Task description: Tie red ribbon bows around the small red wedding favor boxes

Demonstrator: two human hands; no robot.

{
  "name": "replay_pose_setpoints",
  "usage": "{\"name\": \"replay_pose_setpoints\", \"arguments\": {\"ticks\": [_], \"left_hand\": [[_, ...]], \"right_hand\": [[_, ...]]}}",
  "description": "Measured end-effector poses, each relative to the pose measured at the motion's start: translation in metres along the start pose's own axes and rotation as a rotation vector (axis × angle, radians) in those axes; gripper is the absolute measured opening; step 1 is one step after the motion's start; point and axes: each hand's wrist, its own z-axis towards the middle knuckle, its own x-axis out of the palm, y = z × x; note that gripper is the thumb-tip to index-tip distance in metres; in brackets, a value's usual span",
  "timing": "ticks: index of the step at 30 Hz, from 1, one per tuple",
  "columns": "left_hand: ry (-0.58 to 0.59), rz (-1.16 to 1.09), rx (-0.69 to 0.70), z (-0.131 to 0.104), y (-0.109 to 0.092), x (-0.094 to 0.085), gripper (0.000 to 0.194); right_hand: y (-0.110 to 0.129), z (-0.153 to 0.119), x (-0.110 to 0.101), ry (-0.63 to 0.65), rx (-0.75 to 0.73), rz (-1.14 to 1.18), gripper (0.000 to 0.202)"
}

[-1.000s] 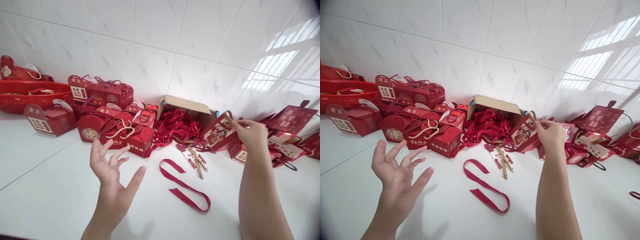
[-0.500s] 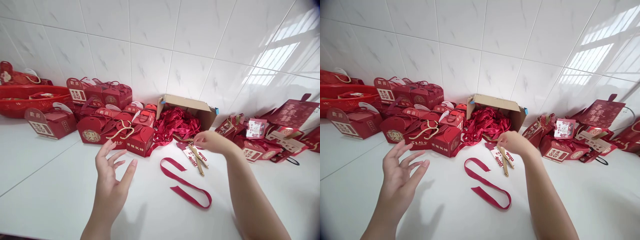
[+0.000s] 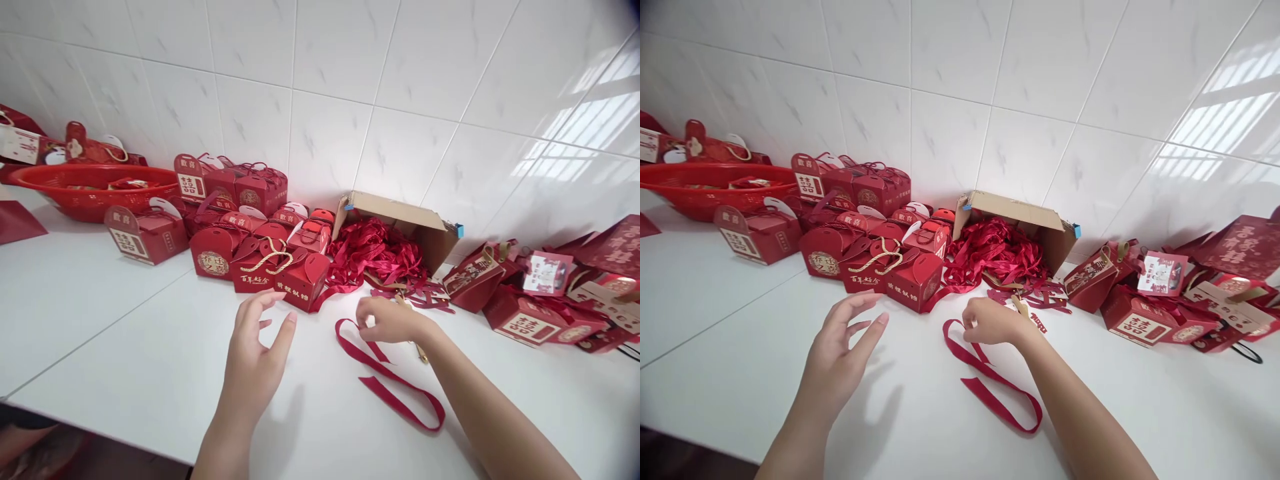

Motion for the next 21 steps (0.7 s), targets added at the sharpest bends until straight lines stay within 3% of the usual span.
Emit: {"name": "replay_pose_setpoints", "arguments": {"ticks": [6, 12, 15, 19, 21], "left_hand": [[0.015, 0.03, -0.041, 0.003, 0.003, -0.003, 0.03], [0.013, 0.047, -0.09, 0.003, 0.009, -0.005, 0.03], [-0.031, 0.047, -0.113, 0.003, 0.01, -0.004, 0.036], [-0.111, 0.065, -0.07, 0.003, 0.008, -0.003, 0.05], [-0.122, 0.093, -0.035, 0.002, 0.005, -0.004, 0.055]], "right_hand": [[0.028, 0.032, -0.011, -0.081, -0.143, 0.143, 0.008], [0.025, 0.091, 0.0, -0.129, -0.122, 0.368, 0.015], [0.027, 0.091, -0.001, -0.009, -0.179, 0.43, 0.015], [0.044, 0.068, -0.021, 0.312, -0.309, 0.504, 0.016], [0.054, 0.055, -0.032, 0.327, -0.334, 0.496, 0.014]]}}
